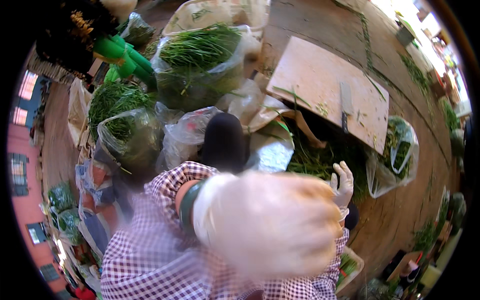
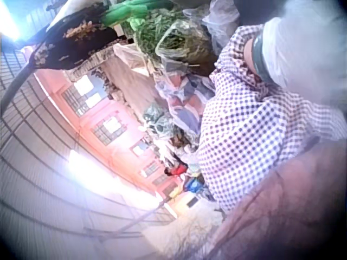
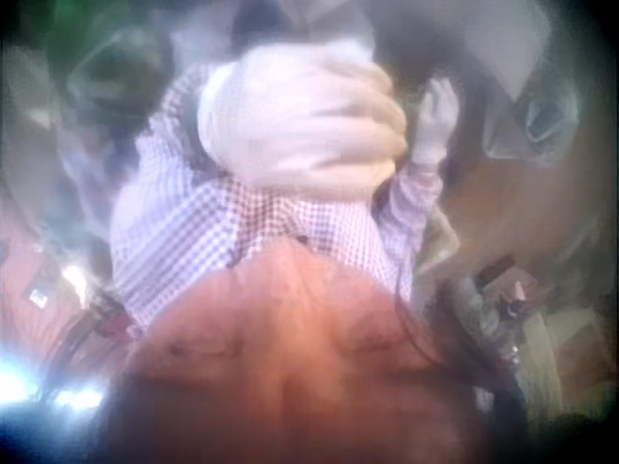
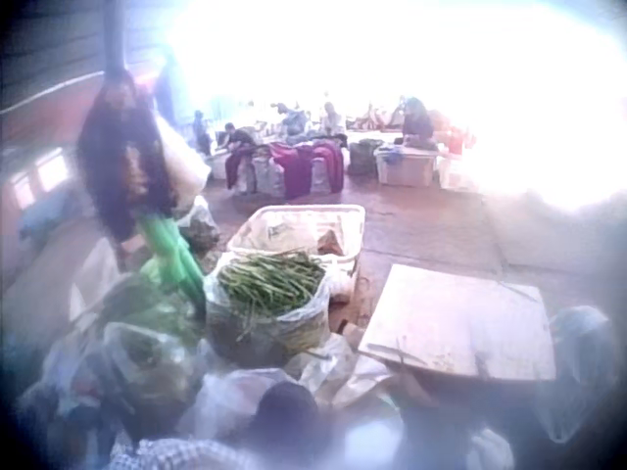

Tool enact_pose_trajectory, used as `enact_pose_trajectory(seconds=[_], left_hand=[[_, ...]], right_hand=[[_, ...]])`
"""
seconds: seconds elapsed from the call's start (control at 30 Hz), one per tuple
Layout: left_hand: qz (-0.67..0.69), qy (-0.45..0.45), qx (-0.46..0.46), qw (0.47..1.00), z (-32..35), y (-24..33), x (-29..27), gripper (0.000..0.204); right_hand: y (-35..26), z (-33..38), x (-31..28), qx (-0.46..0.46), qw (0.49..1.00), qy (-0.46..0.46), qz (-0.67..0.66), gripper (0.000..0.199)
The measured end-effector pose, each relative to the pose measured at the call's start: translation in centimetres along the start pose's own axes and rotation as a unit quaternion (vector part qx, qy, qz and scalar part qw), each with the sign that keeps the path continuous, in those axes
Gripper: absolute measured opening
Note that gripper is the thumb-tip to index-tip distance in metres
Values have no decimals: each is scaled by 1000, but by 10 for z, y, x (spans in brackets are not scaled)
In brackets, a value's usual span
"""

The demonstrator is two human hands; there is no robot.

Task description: The person sorts bunches of green vegetables by hand, trims them with a knife on a cutting board, and secures them with red ties before placing them into a crate.

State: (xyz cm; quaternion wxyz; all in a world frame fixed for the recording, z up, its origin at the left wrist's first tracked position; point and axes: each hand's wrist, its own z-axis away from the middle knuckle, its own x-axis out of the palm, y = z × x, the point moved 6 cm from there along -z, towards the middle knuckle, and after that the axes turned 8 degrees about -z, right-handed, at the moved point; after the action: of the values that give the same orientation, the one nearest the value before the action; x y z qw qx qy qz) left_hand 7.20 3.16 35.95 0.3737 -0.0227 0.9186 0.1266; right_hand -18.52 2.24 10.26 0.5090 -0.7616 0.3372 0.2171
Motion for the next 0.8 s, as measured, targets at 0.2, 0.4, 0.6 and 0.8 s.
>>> enact_pose_trajectory(seconds=[0.2, 0.4, 0.6, 0.8], left_hand=[[-21, 125, -414, 901, 180, -189, -34, 22], [-263, 115, -681, 674, 450, -351, -43, 21], [-308, -97, -744, 585, 516, -419, -18, 41], [-493, -97, -527, 686, 484, -440, -57, 13]], right_hand=[[2, -33, 55, 18, 997, -75, -20, 22], [-2, -72, 137, 22, 984, -169, -59, 19], [-24, -122, 214, -35, 973, -218, -73, 20], [-27, -156, 253, -61, 961, -255, -84, 21]])
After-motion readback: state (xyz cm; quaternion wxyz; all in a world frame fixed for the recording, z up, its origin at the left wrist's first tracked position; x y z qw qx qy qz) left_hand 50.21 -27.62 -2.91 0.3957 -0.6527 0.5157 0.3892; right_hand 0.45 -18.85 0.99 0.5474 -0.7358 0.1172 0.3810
